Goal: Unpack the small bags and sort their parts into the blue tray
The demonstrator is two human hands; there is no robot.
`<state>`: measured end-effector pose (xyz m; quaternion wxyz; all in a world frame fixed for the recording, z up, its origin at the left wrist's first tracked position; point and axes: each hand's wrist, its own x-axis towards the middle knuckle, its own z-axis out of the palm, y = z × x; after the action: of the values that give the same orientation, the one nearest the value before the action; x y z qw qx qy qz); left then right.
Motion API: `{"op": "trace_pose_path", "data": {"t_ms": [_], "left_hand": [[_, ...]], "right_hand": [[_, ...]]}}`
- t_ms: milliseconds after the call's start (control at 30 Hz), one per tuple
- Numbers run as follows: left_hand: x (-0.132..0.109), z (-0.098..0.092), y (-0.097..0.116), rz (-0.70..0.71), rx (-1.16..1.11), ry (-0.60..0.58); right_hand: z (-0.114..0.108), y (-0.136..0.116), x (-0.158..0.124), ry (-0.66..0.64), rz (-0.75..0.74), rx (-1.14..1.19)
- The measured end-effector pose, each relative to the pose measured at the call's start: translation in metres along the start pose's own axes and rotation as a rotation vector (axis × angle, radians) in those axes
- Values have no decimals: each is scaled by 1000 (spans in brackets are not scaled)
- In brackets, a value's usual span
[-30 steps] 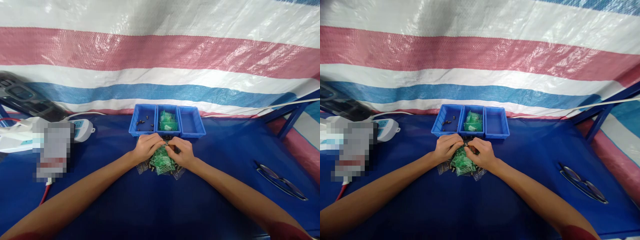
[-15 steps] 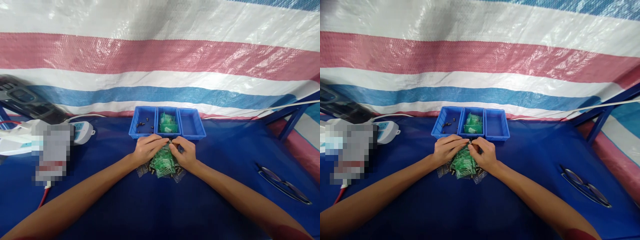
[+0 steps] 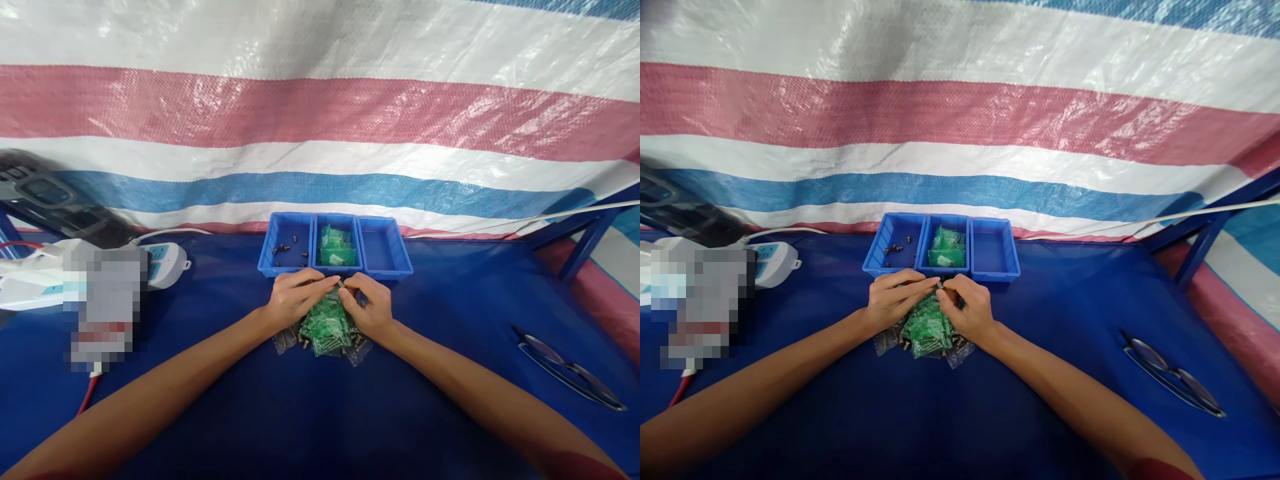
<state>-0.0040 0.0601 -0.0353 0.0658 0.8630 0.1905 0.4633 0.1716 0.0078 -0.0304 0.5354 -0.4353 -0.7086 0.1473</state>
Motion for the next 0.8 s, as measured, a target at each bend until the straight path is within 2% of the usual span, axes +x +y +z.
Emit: {"op": "trace_pose_path", "data": {"t_ms": [467,800], "left_hand": [[1,-1,2,25,-16,9],[-1,0,1,-9,-13,3]], "right_hand": [[0,1,1,0,30,30],[-1,0,2,5,79,34]]}}
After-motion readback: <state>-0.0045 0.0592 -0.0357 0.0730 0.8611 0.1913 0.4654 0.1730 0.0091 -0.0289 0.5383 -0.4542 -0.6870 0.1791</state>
